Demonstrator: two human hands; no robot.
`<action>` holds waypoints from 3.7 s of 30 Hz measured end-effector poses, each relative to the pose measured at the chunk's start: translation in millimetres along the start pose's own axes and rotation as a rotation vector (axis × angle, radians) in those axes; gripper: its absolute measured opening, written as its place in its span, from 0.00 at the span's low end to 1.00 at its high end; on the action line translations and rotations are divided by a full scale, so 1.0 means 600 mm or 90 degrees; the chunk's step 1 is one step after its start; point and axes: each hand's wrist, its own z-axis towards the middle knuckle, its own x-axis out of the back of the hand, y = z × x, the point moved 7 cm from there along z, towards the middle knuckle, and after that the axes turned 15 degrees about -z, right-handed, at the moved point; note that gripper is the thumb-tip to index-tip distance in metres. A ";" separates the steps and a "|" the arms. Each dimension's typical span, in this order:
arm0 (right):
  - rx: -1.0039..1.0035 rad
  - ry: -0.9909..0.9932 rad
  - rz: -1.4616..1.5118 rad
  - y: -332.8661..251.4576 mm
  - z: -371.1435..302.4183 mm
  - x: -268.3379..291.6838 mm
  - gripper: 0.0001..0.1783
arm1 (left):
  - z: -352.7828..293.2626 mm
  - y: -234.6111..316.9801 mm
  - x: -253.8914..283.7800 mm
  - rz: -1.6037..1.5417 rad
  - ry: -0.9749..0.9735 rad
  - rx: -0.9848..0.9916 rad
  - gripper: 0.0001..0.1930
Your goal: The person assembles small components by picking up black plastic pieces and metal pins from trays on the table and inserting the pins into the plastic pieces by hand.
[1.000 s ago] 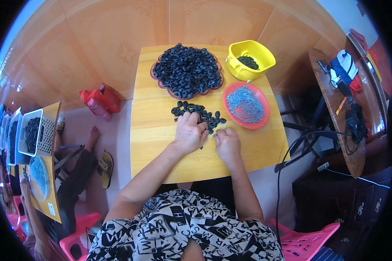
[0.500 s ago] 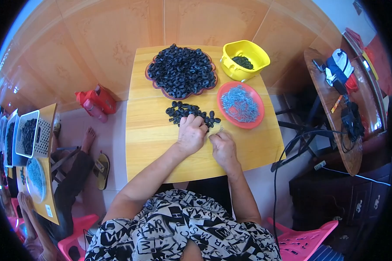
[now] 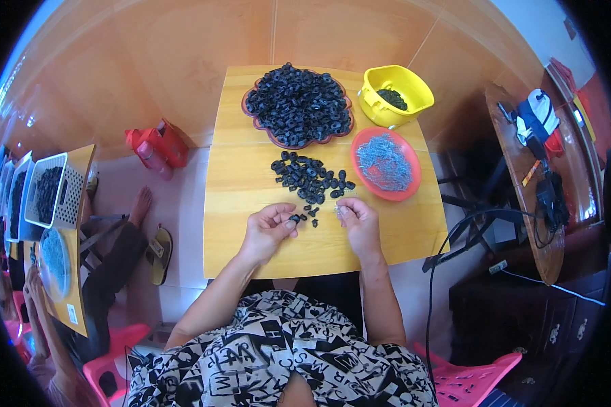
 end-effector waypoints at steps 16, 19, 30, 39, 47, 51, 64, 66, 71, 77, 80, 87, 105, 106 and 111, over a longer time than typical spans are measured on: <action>0.317 0.016 -0.494 -0.055 -0.015 -0.024 0.05 | -0.036 -0.005 0.043 0.009 0.027 0.044 0.03; 0.182 0.175 -0.327 -0.023 0.000 0.047 0.05 | -0.033 -0.008 0.047 0.002 0.011 0.028 0.04; 0.276 0.162 -0.646 -0.039 0.051 0.016 0.07 | -0.029 -0.011 0.053 -0.031 0.001 0.018 0.08; 0.306 0.262 -0.608 -0.044 0.031 0.012 0.06 | -0.032 -0.013 0.053 -0.022 -0.004 0.015 0.08; 0.032 0.219 0.183 0.021 0.016 0.103 0.04 | -0.037 -0.003 0.054 -0.099 -0.003 0.012 0.06; -0.022 0.194 0.181 0.067 -0.002 0.109 0.04 | -0.041 0.005 0.046 -0.130 0.021 -0.016 0.07; -0.041 0.515 -0.507 0.111 -0.018 0.294 0.08 | -0.039 0.001 0.051 -0.256 0.008 0.054 0.05; -0.014 0.477 -0.516 0.108 0.010 0.295 0.09 | -0.036 0.000 0.049 -0.252 0.001 0.056 0.05; 0.089 0.362 -0.731 0.103 0.025 0.238 0.10 | -0.035 0.005 0.043 -0.250 0.007 0.053 0.06; 0.070 0.278 -0.763 0.081 0.017 0.204 0.10 | -0.037 -0.002 0.052 -0.253 0.010 0.065 0.06; 0.297 0.226 -0.536 0.032 -0.007 0.095 0.10 | -0.032 -0.003 0.053 -0.253 -0.007 0.065 0.06; 0.392 0.272 -0.482 -0.041 0.007 0.012 0.10 | -0.040 -0.002 0.051 -0.229 0.009 0.052 0.07; 0.228 -0.105 -0.129 -0.172 -0.091 -0.117 0.05 | -0.069 0.000 0.034 -0.415 0.041 0.130 0.10; 0.238 -0.096 -0.118 -0.173 -0.090 -0.118 0.04 | -0.071 0.001 0.033 -0.402 0.043 0.126 0.10; 0.183 -0.103 -0.096 -0.158 -0.086 -0.113 0.05 | -0.069 0.003 0.041 -0.284 -0.018 0.039 0.11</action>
